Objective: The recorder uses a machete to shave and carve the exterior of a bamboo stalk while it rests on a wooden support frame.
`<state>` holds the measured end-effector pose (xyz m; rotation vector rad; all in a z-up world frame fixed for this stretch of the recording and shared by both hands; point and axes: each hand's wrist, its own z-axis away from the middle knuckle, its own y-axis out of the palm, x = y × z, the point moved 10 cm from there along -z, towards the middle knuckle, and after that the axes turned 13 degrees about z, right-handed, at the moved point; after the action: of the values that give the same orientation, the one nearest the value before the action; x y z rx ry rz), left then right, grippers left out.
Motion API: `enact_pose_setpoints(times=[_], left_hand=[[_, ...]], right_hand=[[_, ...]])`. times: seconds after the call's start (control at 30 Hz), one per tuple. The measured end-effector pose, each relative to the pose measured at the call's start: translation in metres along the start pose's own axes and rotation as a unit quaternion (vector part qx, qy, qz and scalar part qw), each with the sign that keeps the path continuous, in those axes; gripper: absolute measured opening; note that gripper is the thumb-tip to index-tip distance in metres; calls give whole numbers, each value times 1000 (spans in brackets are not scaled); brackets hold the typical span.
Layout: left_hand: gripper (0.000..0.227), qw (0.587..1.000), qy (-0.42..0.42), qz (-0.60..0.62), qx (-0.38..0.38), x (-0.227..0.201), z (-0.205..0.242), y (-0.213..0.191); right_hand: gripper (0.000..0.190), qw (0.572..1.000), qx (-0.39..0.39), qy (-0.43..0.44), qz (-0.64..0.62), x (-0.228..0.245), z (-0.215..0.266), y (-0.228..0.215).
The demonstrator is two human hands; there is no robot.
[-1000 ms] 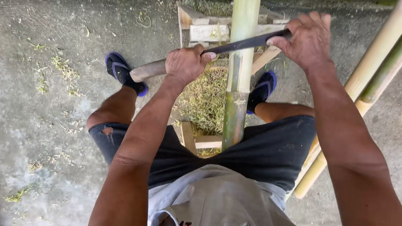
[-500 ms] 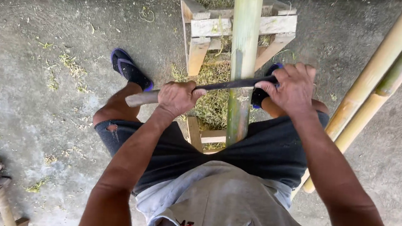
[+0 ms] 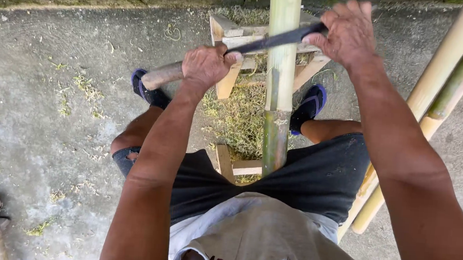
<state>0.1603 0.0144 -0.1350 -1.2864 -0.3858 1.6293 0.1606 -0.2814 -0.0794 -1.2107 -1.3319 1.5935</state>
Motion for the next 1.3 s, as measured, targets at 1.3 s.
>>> enact_pose_setpoints(times=[1.3], left_hand=[[64, 990, 87, 40, -102, 34, 26, 33]], right_hand=[[85, 987, -136, -77, 45, 37, 20, -22]])
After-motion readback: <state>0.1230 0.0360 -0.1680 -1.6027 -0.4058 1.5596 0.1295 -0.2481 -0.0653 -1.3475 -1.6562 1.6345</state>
